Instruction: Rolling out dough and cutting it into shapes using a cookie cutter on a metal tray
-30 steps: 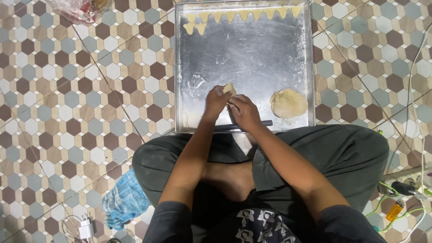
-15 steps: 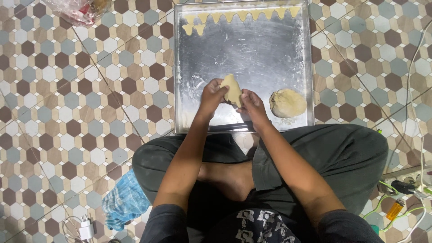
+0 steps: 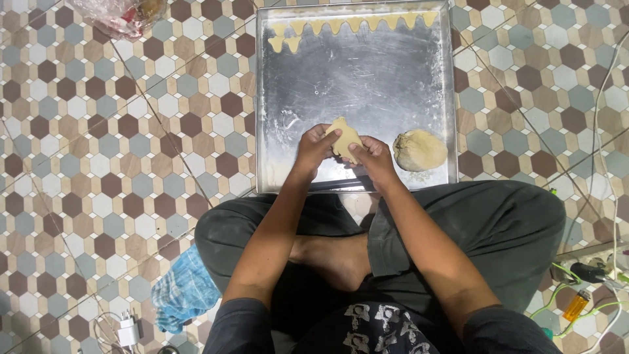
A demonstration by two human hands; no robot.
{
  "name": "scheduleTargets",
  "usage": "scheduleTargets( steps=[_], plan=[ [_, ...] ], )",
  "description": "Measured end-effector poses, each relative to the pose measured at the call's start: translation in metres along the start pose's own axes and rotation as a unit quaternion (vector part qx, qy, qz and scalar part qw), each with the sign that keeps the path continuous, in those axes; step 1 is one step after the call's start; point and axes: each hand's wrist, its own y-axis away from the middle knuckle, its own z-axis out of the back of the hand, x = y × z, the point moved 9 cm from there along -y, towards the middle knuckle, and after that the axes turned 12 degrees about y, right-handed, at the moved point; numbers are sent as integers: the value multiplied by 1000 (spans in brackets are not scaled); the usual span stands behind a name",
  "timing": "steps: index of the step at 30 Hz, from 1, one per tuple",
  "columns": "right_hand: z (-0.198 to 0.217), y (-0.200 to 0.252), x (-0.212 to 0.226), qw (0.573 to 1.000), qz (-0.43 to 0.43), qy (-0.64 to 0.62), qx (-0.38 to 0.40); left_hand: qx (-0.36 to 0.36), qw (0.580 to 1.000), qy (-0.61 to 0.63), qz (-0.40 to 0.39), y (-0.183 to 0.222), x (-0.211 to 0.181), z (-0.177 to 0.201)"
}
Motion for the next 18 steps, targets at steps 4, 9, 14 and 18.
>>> scheduleTargets(
  steps=[4, 9, 14, 18],
  plan=[
    [2, 3, 3, 1000, 4, -12, -5, 5, 1000, 6, -1, 6, -2, -3],
    [1, 6, 2, 999, -3, -54, -3, -6, 997, 79, 14, 4, 11, -7],
    [-2, 9, 2, 998, -6, -45, 32, -27, 993, 99, 52, 15, 26, -7],
    [11, 6, -27, 999, -25, 2, -29, -59, 995, 80, -9, 15, 8, -1]
  ],
)
